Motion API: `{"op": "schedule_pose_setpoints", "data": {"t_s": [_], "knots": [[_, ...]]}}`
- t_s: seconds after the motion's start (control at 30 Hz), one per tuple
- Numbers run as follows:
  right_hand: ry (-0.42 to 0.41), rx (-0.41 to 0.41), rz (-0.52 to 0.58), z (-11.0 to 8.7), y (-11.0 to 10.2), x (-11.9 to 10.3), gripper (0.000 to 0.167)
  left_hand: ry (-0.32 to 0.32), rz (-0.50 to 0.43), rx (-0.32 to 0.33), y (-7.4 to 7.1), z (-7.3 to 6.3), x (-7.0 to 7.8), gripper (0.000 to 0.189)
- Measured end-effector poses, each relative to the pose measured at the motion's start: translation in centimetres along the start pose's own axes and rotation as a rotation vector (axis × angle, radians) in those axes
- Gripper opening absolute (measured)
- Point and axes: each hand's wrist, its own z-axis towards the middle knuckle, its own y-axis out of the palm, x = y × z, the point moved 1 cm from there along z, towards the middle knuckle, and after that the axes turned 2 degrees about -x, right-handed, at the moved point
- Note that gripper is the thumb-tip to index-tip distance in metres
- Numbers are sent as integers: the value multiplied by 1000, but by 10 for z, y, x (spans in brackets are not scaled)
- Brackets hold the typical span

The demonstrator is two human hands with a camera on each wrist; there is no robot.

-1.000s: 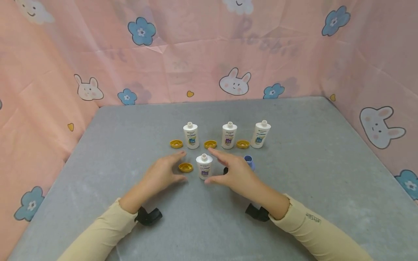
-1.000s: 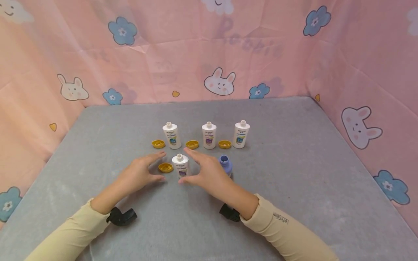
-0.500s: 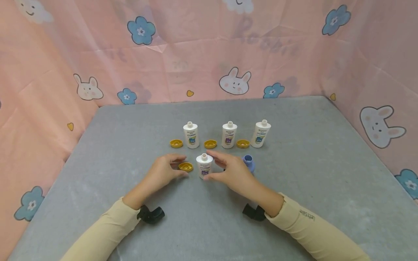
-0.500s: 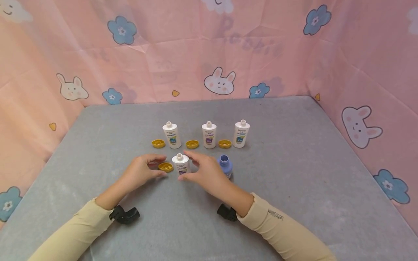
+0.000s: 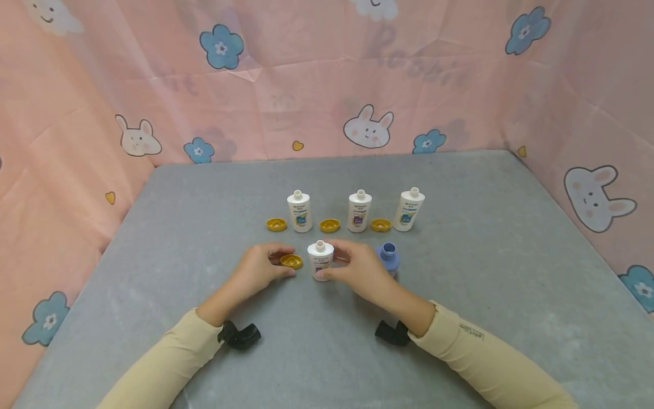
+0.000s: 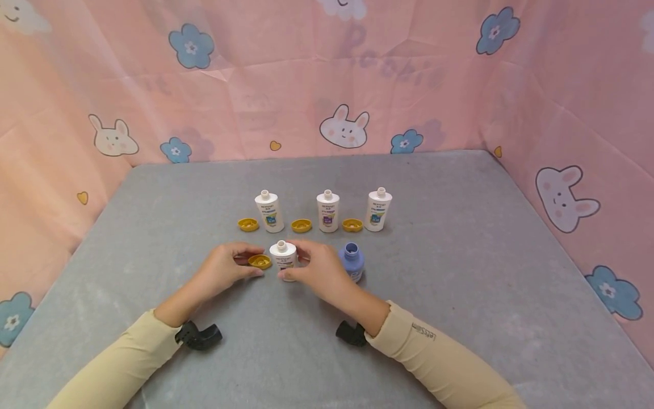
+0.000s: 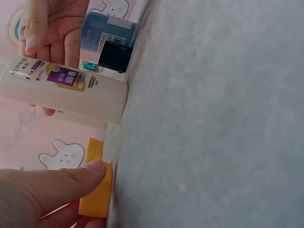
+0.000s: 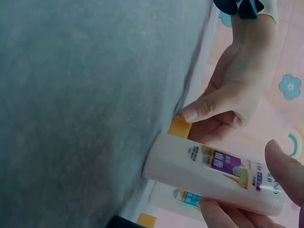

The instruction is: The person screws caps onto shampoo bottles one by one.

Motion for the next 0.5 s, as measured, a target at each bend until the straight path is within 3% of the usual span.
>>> {"op": "schedule_pose_setpoints", "data": {"t_s": [0.5], "knots": [[35,32,8,5,6,2,37,-24,14,33,3,2,0,30]]}}
